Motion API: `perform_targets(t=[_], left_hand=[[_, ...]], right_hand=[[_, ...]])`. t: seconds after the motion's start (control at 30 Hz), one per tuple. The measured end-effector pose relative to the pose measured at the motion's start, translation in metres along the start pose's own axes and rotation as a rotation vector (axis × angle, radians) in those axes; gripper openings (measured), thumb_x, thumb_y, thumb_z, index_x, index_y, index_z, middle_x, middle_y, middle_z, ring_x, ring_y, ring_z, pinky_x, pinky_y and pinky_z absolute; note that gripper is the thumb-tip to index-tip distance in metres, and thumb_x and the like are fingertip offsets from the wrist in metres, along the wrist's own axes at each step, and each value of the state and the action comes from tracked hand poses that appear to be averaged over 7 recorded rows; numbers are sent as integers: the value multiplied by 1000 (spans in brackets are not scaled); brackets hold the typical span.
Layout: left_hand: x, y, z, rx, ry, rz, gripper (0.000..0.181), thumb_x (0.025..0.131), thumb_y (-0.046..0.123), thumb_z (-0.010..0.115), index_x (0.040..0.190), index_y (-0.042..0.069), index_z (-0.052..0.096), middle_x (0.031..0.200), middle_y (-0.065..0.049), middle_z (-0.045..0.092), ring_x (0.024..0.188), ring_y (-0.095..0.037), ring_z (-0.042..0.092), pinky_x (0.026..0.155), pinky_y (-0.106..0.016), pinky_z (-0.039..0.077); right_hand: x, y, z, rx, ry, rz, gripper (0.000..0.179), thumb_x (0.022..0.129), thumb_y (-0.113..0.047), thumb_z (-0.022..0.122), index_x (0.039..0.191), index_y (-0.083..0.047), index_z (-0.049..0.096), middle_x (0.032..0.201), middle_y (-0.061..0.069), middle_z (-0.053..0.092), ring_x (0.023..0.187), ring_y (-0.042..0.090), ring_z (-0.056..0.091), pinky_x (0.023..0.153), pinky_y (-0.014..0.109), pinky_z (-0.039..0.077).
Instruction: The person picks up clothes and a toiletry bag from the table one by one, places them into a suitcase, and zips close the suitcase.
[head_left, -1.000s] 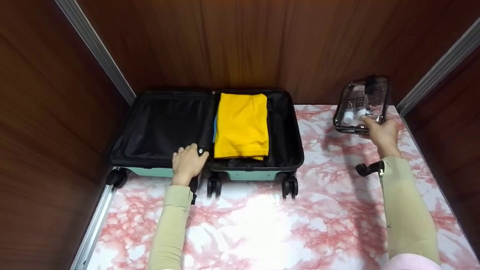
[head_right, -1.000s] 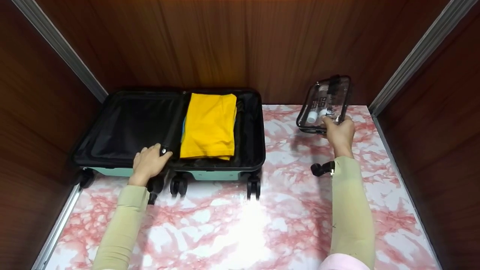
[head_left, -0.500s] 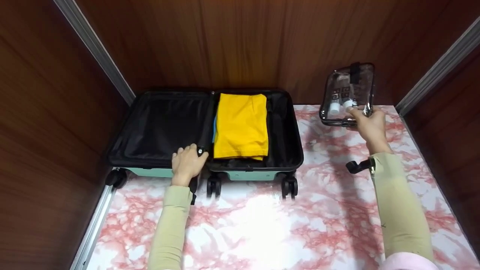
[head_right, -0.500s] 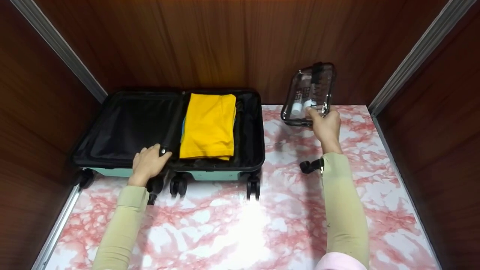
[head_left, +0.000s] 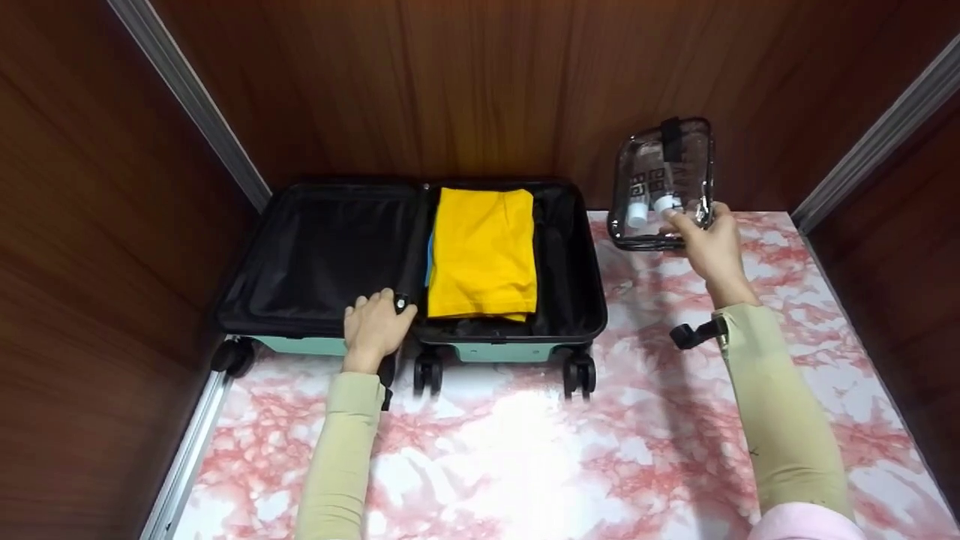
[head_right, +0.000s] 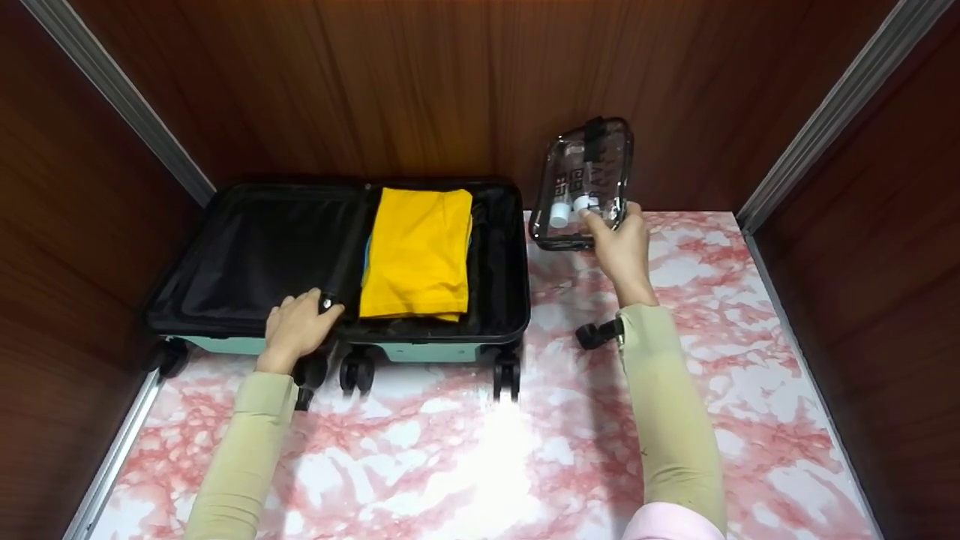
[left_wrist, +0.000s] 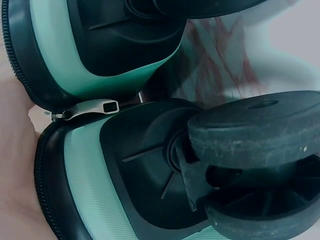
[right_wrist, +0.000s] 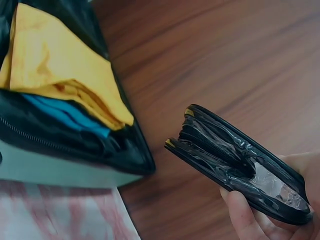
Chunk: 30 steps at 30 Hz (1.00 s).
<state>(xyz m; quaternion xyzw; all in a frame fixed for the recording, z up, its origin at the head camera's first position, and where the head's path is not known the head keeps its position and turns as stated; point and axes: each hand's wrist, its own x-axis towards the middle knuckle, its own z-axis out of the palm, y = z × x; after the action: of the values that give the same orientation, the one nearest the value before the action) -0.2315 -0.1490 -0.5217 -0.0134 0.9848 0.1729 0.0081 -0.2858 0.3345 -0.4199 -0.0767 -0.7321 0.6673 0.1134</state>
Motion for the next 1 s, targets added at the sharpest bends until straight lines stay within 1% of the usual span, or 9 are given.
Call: perform_targets(t=[0.13, 0.43, 0.53, 0.67, 0.73, 0.8, 0.83, 0.9, 1.0], left_hand=[[0, 0, 0, 7, 8, 4, 62, 101, 50, 52, 140, 1, 56, 126, -19, 63, 109, -41, 53, 99, -56, 35], [1, 2, 1, 13, 8, -2, 64, 101, 51, 52, 140, 1, 56, 128, -19, 62, 111, -41, 53, 98, -55, 36], [1, 3, 1, 11, 9, 0, 64, 101, 50, 52, 141, 1, 56, 128, -19, 62, 112, -42, 52, 98, -56, 35], [2, 4, 1, 10, 11, -1, 65, 100, 50, 51, 142, 1, 55, 129, -20, 62, 113, -42, 52, 99, -56, 35], [2, 4, 1, 10, 13, -2, 65, 100, 51, 51, 142, 1, 56, 129, -20, 62, 113, -42, 52, 99, -56, 35], [3, 4, 1, 11, 15, -2, 65, 100, 51, 51, 142, 1, 56, 130, -19, 62, 113, -42, 52, 100, -56, 35], [3, 3, 1, 10, 14, -3, 65, 100, 51, 51, 142, 1, 56, 130, -19, 62, 113, -42, 52, 100, -56, 35], [3, 3, 1, 10, 13, -3, 65, 100, 51, 51, 142, 1, 56, 131, -19, 61, 113, -42, 52, 100, -56, 35], [3, 3, 1, 10, 11, -4, 65, 100, 51, 51, 142, 1, 55, 131, -19, 61, 113, -41, 52, 100, -56, 35]], right_hand=[[-3, -1, 10, 20, -18, 2, 38, 95, -16, 74, 114, -5, 43, 84, 4, 71, 72, 11, 72, 59, 29, 58], [-8, 1, 32, -25, -111, -19, 43, 97, -17, 71, 123, 0, 40, 84, 2, 71, 70, 11, 71, 61, 30, 59], [-10, 3, 38, -38, -134, -24, 41, 98, -17, 69, 122, 0, 41, 86, 3, 71, 71, 11, 71, 63, 33, 59], [-13, 7, 47, -25, -164, -17, 37, 99, -13, 66, 122, 1, 42, 87, 3, 69, 71, 11, 71, 65, 37, 60], [-15, 9, 52, -23, -177, -17, 36, 99, -13, 65, 122, 3, 41, 83, 2, 69, 70, 12, 71, 63, 36, 60], [-16, 11, 57, -18, -190, -15, 38, 100, -13, 65, 124, 5, 41, 82, 1, 70, 70, 13, 71, 64, 37, 60], [-16, 13, 60, -27, -187, -24, 38, 100, -13, 65, 124, 5, 42, 81, 1, 71, 70, 13, 71, 64, 35, 60], [-18, 16, 66, -44, -185, -29, 40, 99, -14, 66, 125, 7, 44, 82, 4, 71, 70, 12, 70, 63, 33, 59], [-19, 21, 76, -34, -197, -18, 43, 99, -14, 67, 127, 8, 43, 86, 12, 71, 70, 12, 70, 60, 32, 59]])
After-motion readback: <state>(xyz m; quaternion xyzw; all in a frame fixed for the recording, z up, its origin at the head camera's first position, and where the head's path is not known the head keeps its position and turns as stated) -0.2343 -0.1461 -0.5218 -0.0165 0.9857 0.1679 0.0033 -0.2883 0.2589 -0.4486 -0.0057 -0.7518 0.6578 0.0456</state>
